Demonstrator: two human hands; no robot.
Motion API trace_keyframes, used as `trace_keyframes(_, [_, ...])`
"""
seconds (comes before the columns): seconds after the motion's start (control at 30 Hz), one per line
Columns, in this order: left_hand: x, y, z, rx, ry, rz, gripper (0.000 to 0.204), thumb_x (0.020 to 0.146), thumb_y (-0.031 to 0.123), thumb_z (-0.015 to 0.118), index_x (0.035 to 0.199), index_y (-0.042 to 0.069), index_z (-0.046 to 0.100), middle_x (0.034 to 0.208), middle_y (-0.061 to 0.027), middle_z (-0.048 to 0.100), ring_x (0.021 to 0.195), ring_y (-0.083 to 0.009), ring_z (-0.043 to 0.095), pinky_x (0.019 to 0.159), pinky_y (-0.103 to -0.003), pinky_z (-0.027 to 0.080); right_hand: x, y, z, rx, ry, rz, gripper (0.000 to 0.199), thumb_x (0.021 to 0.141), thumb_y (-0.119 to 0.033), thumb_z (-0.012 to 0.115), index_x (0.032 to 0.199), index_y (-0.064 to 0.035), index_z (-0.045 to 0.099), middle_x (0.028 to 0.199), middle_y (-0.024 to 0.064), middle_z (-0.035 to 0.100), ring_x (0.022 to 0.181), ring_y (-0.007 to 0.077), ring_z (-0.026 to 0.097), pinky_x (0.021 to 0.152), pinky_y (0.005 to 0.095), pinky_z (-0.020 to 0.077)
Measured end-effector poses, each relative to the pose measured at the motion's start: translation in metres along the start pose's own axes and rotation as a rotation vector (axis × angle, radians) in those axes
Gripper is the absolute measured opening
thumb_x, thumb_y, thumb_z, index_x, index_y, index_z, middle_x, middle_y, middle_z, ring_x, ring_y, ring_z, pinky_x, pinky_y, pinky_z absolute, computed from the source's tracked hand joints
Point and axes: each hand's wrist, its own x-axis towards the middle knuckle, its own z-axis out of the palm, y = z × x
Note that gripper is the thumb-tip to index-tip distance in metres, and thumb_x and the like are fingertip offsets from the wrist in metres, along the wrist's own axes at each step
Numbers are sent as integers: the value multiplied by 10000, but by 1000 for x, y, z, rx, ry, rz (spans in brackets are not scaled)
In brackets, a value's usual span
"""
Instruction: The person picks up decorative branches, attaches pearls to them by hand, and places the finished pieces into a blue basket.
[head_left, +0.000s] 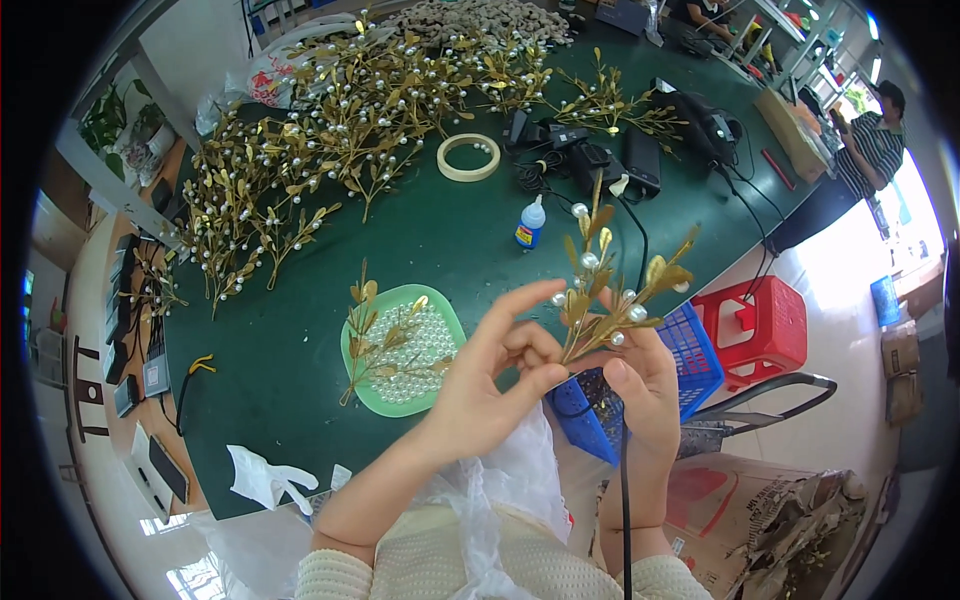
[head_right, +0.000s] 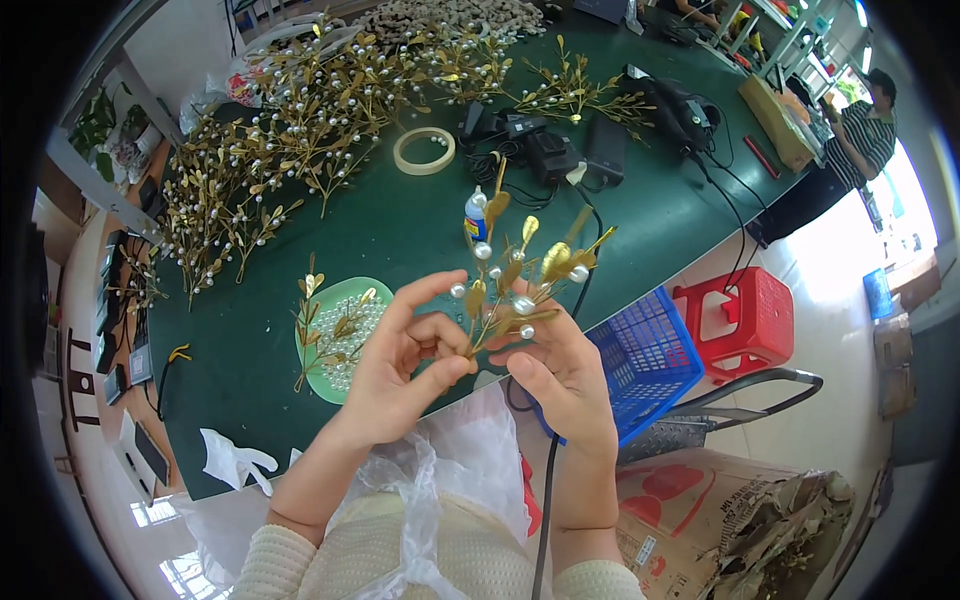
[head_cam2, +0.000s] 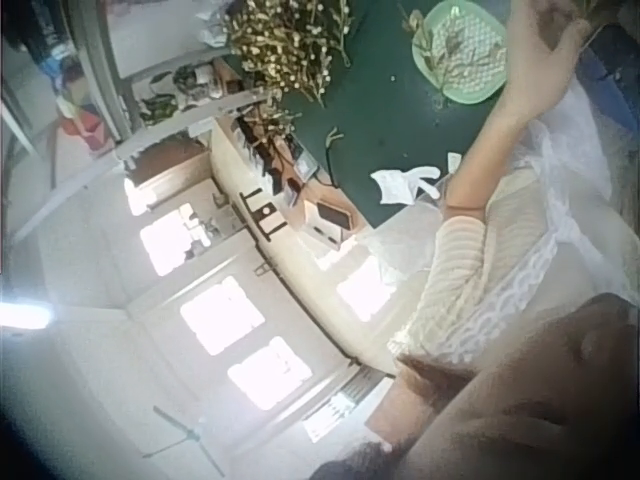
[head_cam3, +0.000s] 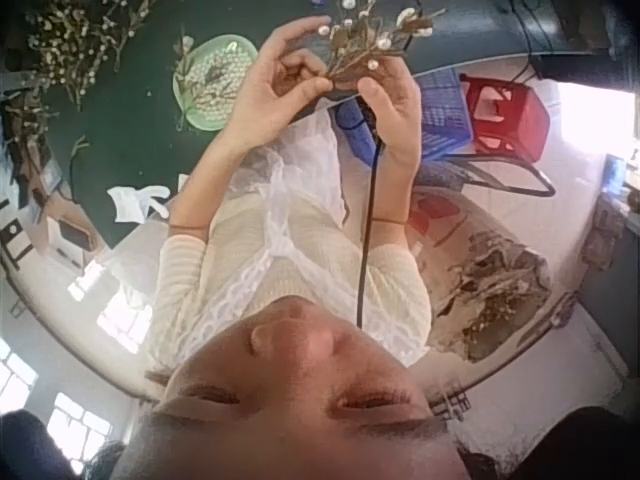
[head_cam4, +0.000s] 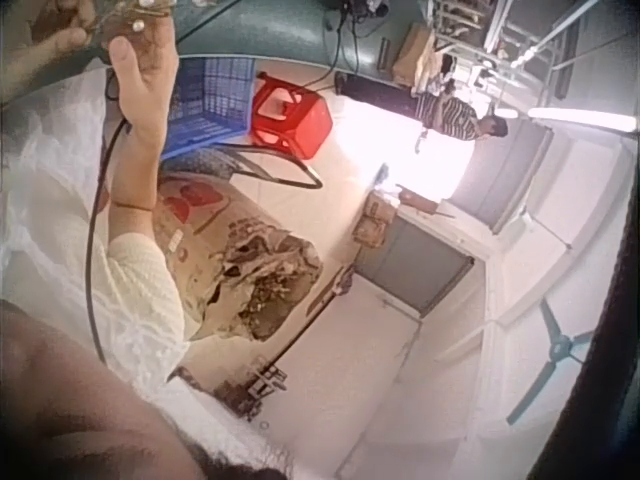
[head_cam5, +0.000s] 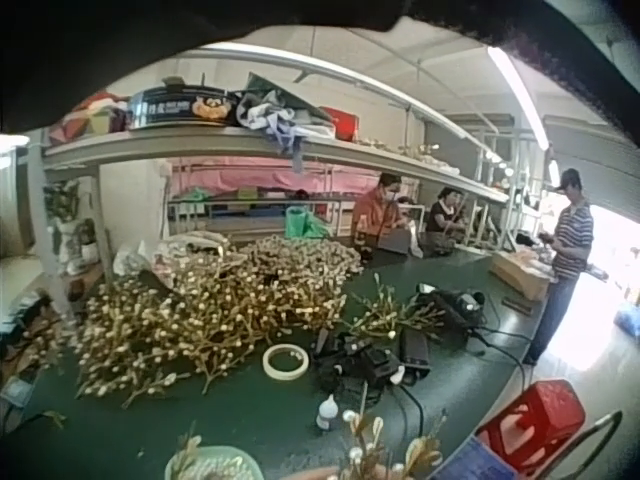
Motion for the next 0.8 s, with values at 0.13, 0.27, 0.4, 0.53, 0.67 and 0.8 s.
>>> trace_keyframes(0.13, [2,-8,11,94,-15,51,626,792,-64,563,1345,85,309,801,-14,514,694,-69,476,641,-210,399,-2,2,-2,139,25,-5,630,830,-188,626,1320,61,318,1220,166,495,1078,245,533,830,344,485])
trace_keyframes(0.27, [2,-13,22,194,22,131,606,766,-77,576,1313,89,373,784,-31,518,645,-86,477,599,-223,416,-6,5,-5,230,81,-50,617,805,-97,650,1309,55,328,1175,157,525,1035,228,556,853,357,480])
trace_keyframes(0.4, [3,-16,26,333,-31,162,576,756,-63,610,1283,35,398,835,-50,562,700,-100,510,631,-241,430,-8,4,-8,305,83,-39,596,800,-83,649,1293,49,342,1159,183,539,999,230,577,844,358,486])
trace_keyframes(0.53, [4,-19,31,445,-89,283,596,746,-57,621,1292,30,400,882,-71,586,697,-129,532,623,-246,443,-8,4,-13,302,83,6,576,787,-62,654,1275,22,359,1145,222,547,944,231,603,811,337,505])
trace_keyframes(0.67, [-2,-16,32,491,-24,206,612,731,-39,635,1295,28,408,939,-94,593,737,-169,549,666,-269,455,-11,9,-27,186,163,-31,589,766,-36,663,1271,7,362,1140,240,545,864,215,626,762,322,524])
trace_keyframes(0.8, [-14,-8,21,523,-20,179,602,708,-41,636,1272,28,435,976,-103,587,765,-182,548,703,-292,456,-20,6,-65,-7,494,-186,512,803,-104,638,1246,3,406,1105,210,571,742,160,609,632,274,527])
